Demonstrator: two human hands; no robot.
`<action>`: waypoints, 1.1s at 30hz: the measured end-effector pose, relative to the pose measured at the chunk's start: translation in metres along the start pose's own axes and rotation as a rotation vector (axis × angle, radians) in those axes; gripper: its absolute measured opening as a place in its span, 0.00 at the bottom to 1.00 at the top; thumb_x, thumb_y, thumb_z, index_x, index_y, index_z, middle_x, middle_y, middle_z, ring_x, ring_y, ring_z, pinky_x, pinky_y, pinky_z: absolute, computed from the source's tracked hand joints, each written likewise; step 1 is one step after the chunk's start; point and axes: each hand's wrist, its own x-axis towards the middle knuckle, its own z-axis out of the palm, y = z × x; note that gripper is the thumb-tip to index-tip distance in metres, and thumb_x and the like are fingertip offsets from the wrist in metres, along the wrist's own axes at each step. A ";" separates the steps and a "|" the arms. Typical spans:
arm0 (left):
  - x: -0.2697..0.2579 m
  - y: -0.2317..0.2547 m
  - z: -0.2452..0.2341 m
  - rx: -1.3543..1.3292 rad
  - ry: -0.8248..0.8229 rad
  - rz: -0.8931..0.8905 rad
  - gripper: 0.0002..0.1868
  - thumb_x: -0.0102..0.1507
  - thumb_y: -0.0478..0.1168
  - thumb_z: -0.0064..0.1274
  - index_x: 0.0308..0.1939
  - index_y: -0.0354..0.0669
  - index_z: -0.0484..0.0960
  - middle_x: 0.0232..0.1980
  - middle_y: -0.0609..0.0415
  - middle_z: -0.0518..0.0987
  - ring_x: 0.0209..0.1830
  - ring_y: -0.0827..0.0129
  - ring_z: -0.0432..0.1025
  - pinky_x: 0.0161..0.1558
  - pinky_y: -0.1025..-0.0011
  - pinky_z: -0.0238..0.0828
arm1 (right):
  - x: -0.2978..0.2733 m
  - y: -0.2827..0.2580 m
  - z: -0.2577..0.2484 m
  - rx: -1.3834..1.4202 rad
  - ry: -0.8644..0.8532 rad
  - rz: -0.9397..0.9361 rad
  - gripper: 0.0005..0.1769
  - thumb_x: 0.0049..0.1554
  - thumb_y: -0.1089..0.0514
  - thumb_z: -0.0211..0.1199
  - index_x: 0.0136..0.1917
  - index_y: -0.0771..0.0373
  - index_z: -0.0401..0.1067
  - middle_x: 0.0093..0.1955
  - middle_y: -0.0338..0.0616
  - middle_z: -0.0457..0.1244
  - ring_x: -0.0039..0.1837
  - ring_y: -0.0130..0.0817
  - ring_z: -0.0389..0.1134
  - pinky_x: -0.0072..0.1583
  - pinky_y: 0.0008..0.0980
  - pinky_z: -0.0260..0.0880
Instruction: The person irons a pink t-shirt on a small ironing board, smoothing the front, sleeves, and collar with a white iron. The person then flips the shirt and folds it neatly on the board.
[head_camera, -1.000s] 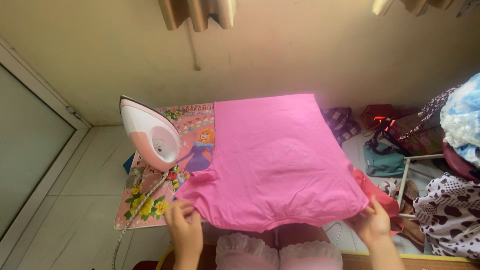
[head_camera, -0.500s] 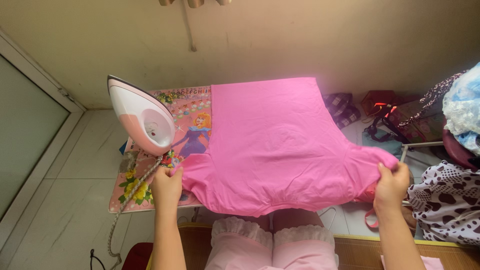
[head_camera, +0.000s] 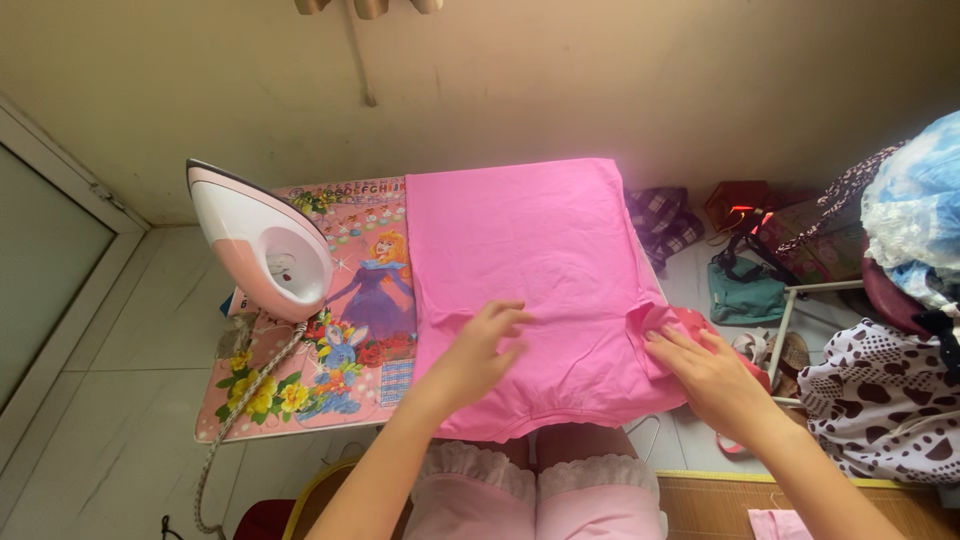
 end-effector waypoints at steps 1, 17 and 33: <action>-0.012 -0.004 -0.007 0.090 0.142 0.094 0.21 0.60 0.24 0.49 0.57 0.39 0.77 0.64 0.45 0.75 0.59 0.54 0.77 0.58 0.61 0.74 | -0.003 0.003 0.001 -0.049 0.012 -0.046 0.35 0.43 0.69 0.58 0.66 0.61 0.68 0.68 0.48 0.63 0.75 0.48 0.58 0.69 0.51 0.56; -0.101 -0.035 -0.065 0.975 -0.363 0.124 0.50 0.48 0.24 0.53 0.75 0.48 0.59 0.80 0.52 0.57 0.80 0.56 0.50 0.71 0.41 0.44 | -0.014 0.016 -0.018 -0.055 -0.208 0.014 0.52 0.37 0.66 0.66 0.76 0.55 0.58 0.84 0.46 0.46 0.83 0.47 0.42 0.74 0.48 0.46; -0.149 -0.034 -0.091 0.331 -0.132 -0.081 0.27 0.60 0.30 0.52 0.64 0.49 0.79 0.65 0.52 0.80 0.73 0.56 0.67 0.76 0.49 0.42 | -0.041 0.000 -0.043 0.391 -0.094 0.245 0.41 0.43 0.71 0.64 0.70 0.51 0.71 0.66 0.33 0.64 0.70 0.39 0.59 0.65 0.37 0.65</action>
